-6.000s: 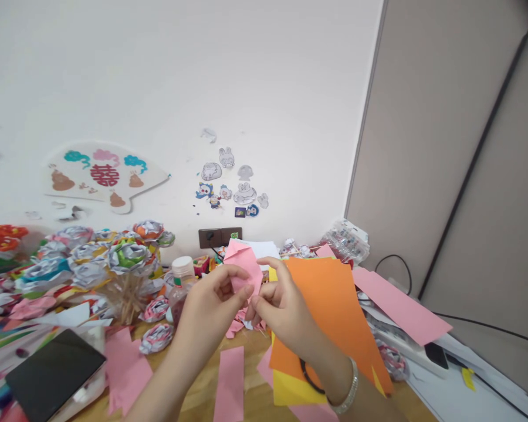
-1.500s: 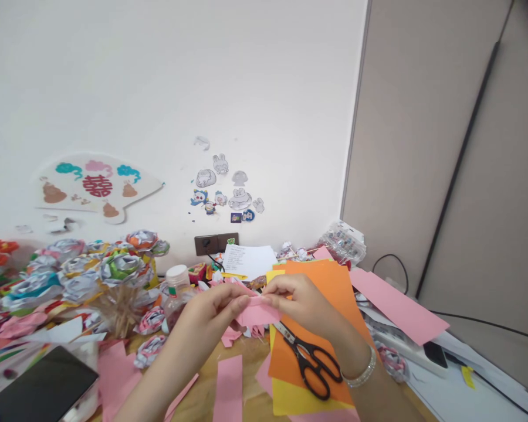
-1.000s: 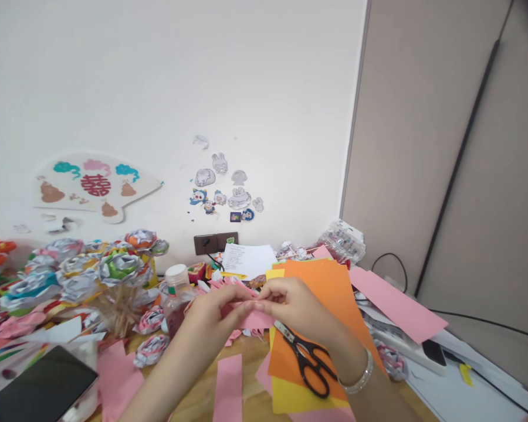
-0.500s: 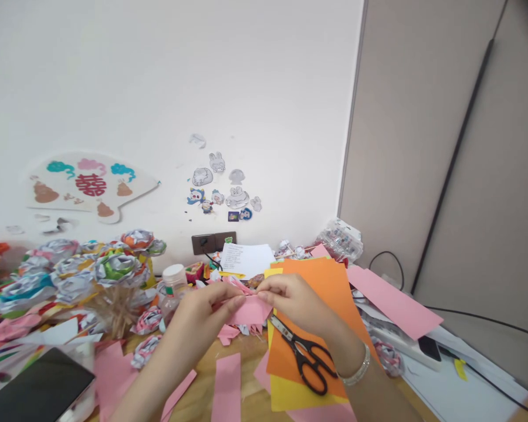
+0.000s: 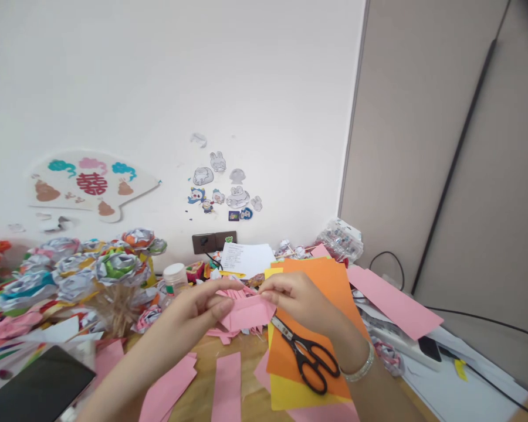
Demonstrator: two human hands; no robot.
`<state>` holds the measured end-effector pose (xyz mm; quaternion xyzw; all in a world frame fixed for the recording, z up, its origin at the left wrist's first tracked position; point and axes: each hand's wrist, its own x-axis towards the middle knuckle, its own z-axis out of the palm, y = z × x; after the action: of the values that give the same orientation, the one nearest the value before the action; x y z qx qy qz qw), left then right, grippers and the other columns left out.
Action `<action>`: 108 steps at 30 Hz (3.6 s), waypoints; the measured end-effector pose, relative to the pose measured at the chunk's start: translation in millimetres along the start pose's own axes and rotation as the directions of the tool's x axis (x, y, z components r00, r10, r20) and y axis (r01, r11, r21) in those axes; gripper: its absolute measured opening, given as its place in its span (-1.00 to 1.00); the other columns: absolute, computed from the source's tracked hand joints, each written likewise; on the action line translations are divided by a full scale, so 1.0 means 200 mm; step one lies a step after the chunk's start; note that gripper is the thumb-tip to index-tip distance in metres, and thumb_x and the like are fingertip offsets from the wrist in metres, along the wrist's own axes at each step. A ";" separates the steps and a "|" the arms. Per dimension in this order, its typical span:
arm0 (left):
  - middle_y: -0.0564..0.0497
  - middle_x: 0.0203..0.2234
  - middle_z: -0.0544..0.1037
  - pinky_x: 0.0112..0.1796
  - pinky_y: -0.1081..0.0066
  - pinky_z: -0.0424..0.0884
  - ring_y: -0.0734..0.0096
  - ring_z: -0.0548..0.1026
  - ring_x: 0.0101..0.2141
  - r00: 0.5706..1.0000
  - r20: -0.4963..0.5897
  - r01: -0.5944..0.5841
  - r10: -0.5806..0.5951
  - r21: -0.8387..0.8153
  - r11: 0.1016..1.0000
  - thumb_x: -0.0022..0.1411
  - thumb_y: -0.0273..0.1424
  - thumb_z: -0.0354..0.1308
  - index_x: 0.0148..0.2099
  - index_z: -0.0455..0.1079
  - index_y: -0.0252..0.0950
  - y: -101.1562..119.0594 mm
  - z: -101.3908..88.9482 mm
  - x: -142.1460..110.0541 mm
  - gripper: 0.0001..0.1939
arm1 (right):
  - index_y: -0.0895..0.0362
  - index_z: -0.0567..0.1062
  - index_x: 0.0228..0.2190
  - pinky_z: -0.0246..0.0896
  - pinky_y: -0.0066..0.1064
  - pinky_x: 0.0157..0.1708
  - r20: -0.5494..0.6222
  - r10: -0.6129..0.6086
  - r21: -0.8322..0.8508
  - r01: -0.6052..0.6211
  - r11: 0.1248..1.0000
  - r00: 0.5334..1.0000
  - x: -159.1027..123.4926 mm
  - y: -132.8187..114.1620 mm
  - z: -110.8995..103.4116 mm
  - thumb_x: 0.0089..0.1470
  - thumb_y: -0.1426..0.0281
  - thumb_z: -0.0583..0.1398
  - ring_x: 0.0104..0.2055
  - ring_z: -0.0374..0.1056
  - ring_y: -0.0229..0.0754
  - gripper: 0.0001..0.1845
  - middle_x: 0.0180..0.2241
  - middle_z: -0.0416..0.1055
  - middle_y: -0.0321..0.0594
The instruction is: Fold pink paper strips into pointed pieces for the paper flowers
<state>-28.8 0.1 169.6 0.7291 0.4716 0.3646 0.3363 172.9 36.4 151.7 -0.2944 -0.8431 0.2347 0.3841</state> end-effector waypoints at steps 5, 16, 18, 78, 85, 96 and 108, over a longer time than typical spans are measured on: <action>0.23 -0.71 0.17 -0.63 0.58 0.17 0.55 0.17 -0.67 1.000 -0.012 -0.009 0.010 0.047 0.999 0.12 -0.22 -0.02 -0.07 0.27 -0.18 0.01 0.00 -0.01 -0.68 | 0.13 0.45 -0.43 0.09 -0.52 -0.43 0.015 -0.012 -0.006 0.012 1.000 1.000 0.00 0.00 -0.01 0.07 0.44 0.06 -0.42 0.27 -0.30 -0.84 -0.45 0.40 -0.29; 0.15 -0.71 0.22 -0.55 0.52 0.09 0.49 0.21 -0.60 0.995 -0.061 -0.061 0.081 0.281 0.958 0.13 -0.24 -0.08 -0.62 0.21 -0.29 0.01 0.12 0.05 -0.65 | 0.08 0.37 -0.22 0.10 -0.51 -0.47 -0.118 0.111 0.192 -0.087 0.978 0.987 0.00 -0.01 0.00 0.08 0.35 0.05 -0.46 0.24 -0.31 -0.79 -0.52 0.32 -0.33; 0.14 -0.69 0.25 -0.54 0.52 0.11 0.47 0.22 -0.58 0.984 -0.150 -0.060 0.098 0.240 0.969 0.12 -0.24 -0.06 -0.58 0.27 -0.28 0.01 0.11 0.06 -0.68 | 0.12 0.35 -0.24 0.12 -0.50 -0.46 -0.141 0.127 0.244 -0.089 0.966 0.982 0.00 0.01 0.00 0.07 0.32 0.06 -0.47 0.25 -0.31 -0.79 -0.53 0.31 -0.33; 0.09 -0.65 0.49 -0.83 0.62 0.13 0.56 0.36 -0.79 0.920 -0.354 0.031 -0.169 -0.363 0.931 -0.08 -0.34 0.18 -0.41 0.42 -0.28 0.10 0.08 -0.02 -0.86 | 0.20 0.46 -0.38 0.20 -0.50 -0.61 -0.083 0.129 0.724 -0.029 0.690 0.988 0.03 0.03 0.07 -0.02 0.39 0.10 -0.66 0.29 -0.34 -0.82 -0.66 0.41 -0.28; 0.13 -0.77 0.41 -0.82 0.68 0.08 0.54 0.37 -0.73 0.950 -0.280 0.063 -0.142 -0.274 0.960 0.01 -0.21 0.12 -0.45 0.39 -0.28 0.14 0.09 -0.02 -0.78 | 0.18 0.47 -0.33 0.24 -0.47 -0.56 -0.093 0.047 0.514 0.008 0.858 0.995 0.01 0.02 0.05 0.03 0.42 0.04 -0.60 0.33 -0.31 -0.77 -0.60 0.40 -0.27; 0.06 -0.59 0.50 -0.79 0.69 0.09 0.47 0.46 -0.60 0.975 -0.186 0.095 -0.120 -0.138 0.986 0.00 -0.24 0.13 -0.37 0.41 -0.27 0.12 0.09 -0.01 -0.79 | 0.08 0.47 -0.25 0.19 -0.41 -0.20 -0.160 -0.141 0.019 0.146 0.989 0.977 -0.01 -0.02 0.00 0.07 0.37 0.08 -0.20 0.33 -0.22 -0.78 -0.25 0.45 -0.24; 0.12 -0.68 0.42 -0.79 0.71 0.11 0.57 0.37 -0.67 0.969 -0.227 0.084 -0.096 -0.060 0.995 0.04 -0.24 0.10 -0.44 0.38 -0.27 0.10 0.10 -0.01 -0.80 | 0.16 0.47 -0.29 0.25 -0.42 -0.37 -0.054 0.116 0.342 -0.091 0.935 0.992 0.01 0.02 0.02 0.02 0.31 0.11 -0.33 0.36 -0.21 -0.76 -0.33 0.43 -0.17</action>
<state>-3.7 -11.6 175.2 0.6512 0.5306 0.4424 0.3141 169.2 40.2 147.3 -0.2764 -0.7588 0.3849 0.4469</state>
